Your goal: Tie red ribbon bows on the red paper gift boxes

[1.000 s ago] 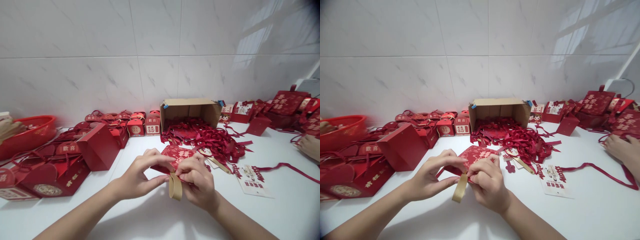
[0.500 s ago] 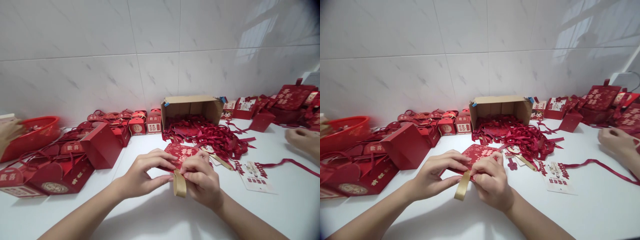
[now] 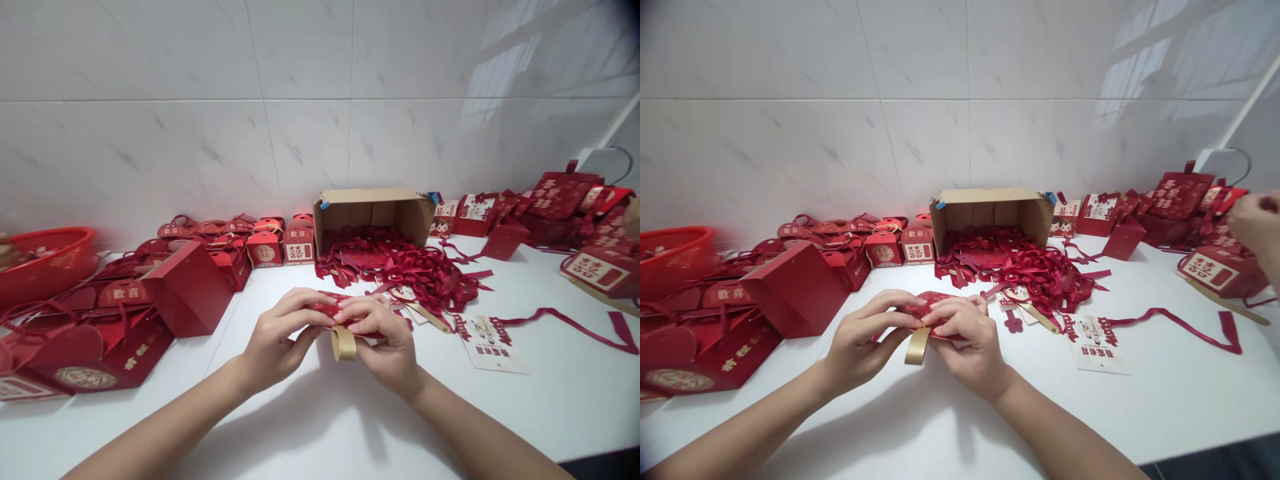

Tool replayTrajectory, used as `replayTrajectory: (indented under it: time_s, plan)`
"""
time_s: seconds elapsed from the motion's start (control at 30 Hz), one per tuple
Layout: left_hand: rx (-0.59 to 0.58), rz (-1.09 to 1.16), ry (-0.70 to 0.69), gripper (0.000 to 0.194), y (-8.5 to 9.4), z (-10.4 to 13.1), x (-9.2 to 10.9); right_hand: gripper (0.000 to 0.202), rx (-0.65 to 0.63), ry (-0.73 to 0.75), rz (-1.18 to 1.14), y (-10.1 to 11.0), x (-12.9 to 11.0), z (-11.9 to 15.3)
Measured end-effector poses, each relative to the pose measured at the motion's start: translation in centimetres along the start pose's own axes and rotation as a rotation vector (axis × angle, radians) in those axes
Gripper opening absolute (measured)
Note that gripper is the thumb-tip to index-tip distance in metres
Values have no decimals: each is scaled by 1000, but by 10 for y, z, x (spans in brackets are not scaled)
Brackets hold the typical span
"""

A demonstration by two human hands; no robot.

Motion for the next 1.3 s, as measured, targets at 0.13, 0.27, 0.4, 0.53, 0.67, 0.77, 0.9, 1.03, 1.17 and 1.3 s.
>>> replayTrajectory:
  time_s: [0.13,0.27,0.4,0.53,0.67,0.77,0.9,1.03,1.17,1.3]
  plan:
    - [8,-20,-5,24,1,1,-1,21,-7,-137,-90,-3,12,2]
    - [17,-24,13,23,1,4,-3,21,-14,-167,-104,-3,14,4]
    - [26,20,65,23,-2,7,-7,21,8,-183,-108,-2,16,6]
    - [46,52,102,25,-4,9,-10,24,29,-229,-135,-3,22,11]
    - [54,45,110,26,-5,10,-9,25,30,-246,-151,-4,25,13]
    - [60,44,142,23,-5,11,-10,24,41,-283,-206,-4,27,14]
    - [86,50,201,15,-4,12,-19,22,40,-393,-303,-9,36,13]
    - [156,75,293,27,-7,23,-44,33,2,-603,-241,-14,66,18]
    - [272,181,489,76,-17,54,-88,51,-244,-643,-79,-19,93,20]
    - [218,299,667,75,-38,77,-119,56,-622,-543,78,-26,102,28]
Point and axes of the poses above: each hand's wrist, its own z-axis away from the middle knuckle, its own y-axis out of the back of the hand, x = y × z, the point moved 10 cm from there along -z, towards the middle knuckle, and after that the axes turned 9 degrees about z, right-handed, at the moved point
